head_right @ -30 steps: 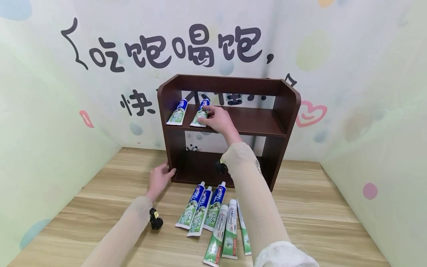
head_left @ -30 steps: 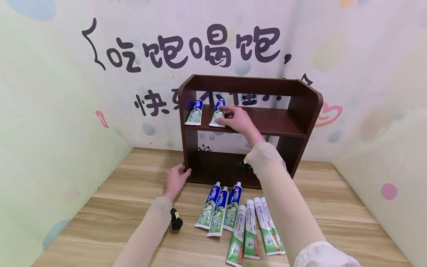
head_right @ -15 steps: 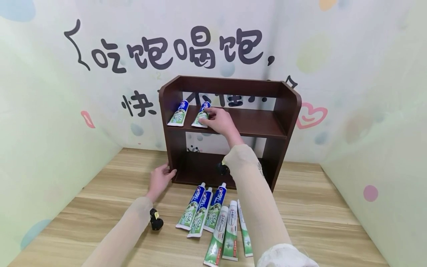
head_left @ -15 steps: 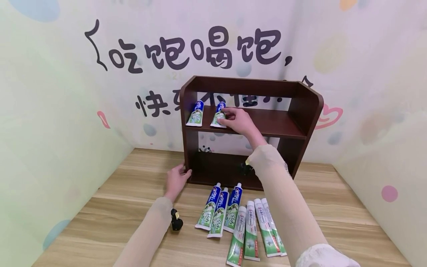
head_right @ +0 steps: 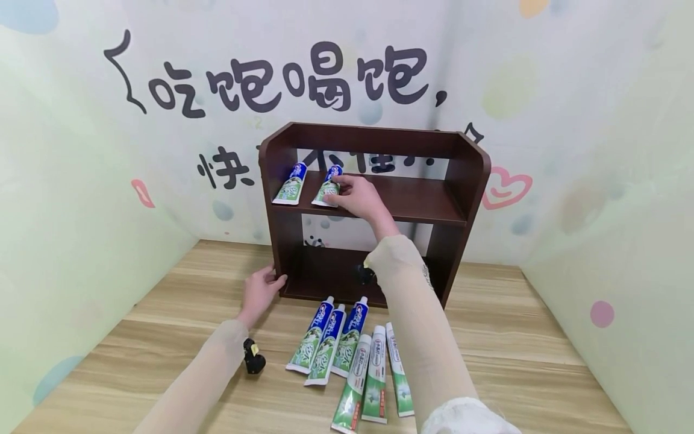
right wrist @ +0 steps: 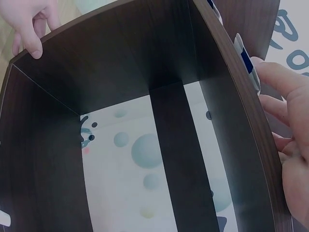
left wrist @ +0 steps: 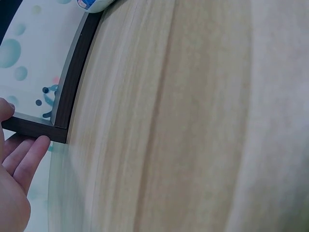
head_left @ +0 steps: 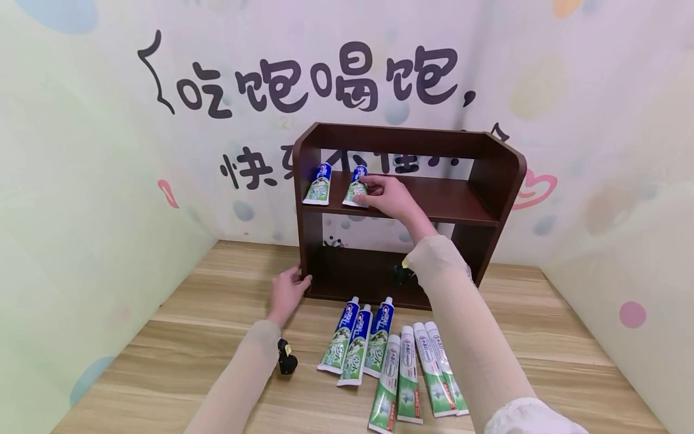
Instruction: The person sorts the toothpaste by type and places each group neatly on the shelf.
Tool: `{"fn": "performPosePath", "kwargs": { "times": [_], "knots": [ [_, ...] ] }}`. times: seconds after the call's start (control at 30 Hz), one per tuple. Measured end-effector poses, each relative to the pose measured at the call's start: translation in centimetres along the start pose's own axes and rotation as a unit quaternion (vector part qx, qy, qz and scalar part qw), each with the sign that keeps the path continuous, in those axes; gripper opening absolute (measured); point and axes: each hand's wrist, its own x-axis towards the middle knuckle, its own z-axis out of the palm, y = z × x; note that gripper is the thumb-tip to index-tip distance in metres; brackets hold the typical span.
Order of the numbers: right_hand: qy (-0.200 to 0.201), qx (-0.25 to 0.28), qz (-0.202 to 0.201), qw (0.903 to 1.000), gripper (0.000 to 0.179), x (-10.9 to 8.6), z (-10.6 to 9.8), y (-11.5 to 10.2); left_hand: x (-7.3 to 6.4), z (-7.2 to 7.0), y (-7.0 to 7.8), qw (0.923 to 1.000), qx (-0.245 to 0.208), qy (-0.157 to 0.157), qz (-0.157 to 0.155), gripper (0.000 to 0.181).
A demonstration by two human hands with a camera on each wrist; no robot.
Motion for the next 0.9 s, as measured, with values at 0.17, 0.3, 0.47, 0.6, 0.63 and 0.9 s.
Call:
{"fn": "performPosePath", "kwargs": {
  "times": [0.17,0.3,0.47,0.6,0.63,0.9],
  "knots": [
    [-0.005,0.003,0.001,1.0000,0.059,-0.12,0.05,-0.08,-0.09,-0.03,-0.05,1.0000,0.003,0.002,0.003,0.045],
    [-0.010,0.001,0.001,1.0000,0.058,-0.20,-0.01,-0.16,-0.18,-0.14,0.02,1.0000,-0.001,-0.003,-0.001,0.045],
    [-0.014,0.001,-0.003,0.9999,0.056,-0.27,-0.11,-0.22,-0.19,-0.18,0.09,1.0000,0.000,-0.004,-0.003,0.044],
    [-0.012,0.001,-0.007,0.9999,0.056,-0.31,-0.13,-0.22,-0.16,-0.09,0.12,1.0000,0.002,0.000,0.002,0.044],
    [-0.011,0.001,-0.006,0.9999,0.056,-0.33,-0.14,-0.23,-0.15,-0.06,0.12,1.0000,0.001,0.001,0.003,0.043],
    [-0.010,0.000,-0.006,0.9999,0.056,-0.36,-0.06,-0.27,-0.07,0.10,0.12,1.0000,0.001,0.008,0.005,0.044]
  ]
}}
